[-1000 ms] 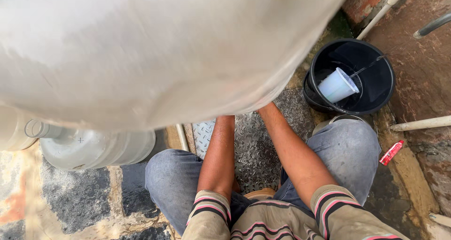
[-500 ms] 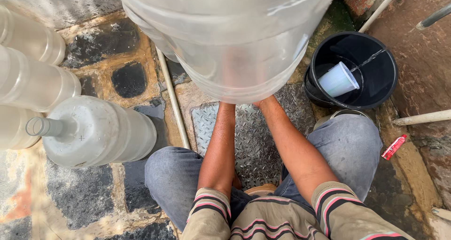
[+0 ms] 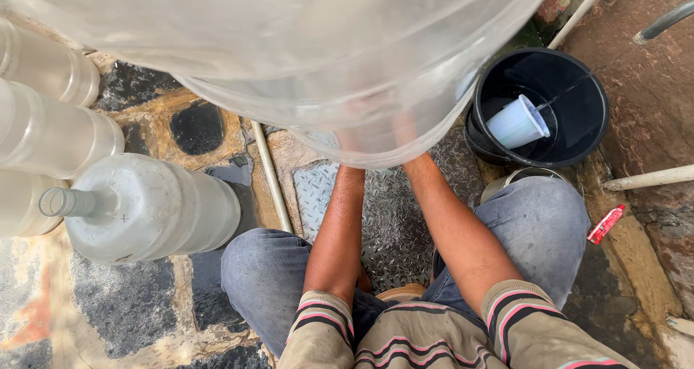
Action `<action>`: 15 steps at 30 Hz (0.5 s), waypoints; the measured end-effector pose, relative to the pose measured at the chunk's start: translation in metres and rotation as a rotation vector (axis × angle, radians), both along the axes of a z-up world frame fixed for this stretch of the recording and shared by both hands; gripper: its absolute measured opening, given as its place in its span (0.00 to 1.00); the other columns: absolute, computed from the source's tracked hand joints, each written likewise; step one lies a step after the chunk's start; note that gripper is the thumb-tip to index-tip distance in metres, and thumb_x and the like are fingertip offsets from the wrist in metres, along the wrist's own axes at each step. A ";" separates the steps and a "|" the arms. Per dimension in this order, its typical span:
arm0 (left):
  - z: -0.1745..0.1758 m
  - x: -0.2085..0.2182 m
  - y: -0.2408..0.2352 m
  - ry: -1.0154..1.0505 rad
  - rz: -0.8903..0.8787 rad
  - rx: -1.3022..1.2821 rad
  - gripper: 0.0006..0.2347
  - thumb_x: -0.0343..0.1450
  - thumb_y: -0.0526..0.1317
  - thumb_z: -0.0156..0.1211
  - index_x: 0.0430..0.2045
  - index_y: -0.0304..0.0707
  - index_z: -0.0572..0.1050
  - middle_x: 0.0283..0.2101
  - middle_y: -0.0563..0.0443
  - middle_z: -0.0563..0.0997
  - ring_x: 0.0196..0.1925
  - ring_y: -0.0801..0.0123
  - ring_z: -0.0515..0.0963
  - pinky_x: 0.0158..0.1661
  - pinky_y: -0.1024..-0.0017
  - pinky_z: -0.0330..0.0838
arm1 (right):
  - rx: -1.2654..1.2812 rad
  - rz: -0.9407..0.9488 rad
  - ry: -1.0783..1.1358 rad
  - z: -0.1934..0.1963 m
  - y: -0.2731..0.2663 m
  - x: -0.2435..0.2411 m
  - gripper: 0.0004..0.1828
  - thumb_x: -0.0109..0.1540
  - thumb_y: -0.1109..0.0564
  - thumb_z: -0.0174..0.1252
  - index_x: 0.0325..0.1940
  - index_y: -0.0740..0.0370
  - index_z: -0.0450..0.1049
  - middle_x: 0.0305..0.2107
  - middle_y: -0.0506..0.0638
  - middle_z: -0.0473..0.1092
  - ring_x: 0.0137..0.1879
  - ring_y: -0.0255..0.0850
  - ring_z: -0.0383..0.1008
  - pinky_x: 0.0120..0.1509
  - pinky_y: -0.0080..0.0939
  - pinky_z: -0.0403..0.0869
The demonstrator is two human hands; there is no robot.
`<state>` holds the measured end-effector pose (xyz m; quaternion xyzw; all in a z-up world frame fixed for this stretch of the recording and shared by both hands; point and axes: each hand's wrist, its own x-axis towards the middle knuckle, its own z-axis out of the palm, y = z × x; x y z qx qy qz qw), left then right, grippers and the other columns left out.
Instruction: The person scrubs the exterior of a large plastic water jug with a yellow sponge while sitting on the floor. They repeatedly rinse the jug with water from a nearby bucket using a scoop and continue scrubbing different sections of the jug's surface.
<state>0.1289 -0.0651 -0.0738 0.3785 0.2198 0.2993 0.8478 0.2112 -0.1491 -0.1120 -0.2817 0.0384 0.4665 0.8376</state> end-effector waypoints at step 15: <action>0.005 -0.083 0.033 -0.031 0.064 0.254 0.30 0.77 0.61 0.35 0.72 0.44 0.57 0.72 0.40 0.65 0.74 0.57 0.64 0.70 0.59 0.60 | -0.234 -0.249 -0.464 0.101 -0.080 0.038 0.22 0.70 0.56 0.47 0.68 0.64 0.63 0.59 0.57 0.69 0.63 0.46 0.73 0.70 0.46 0.72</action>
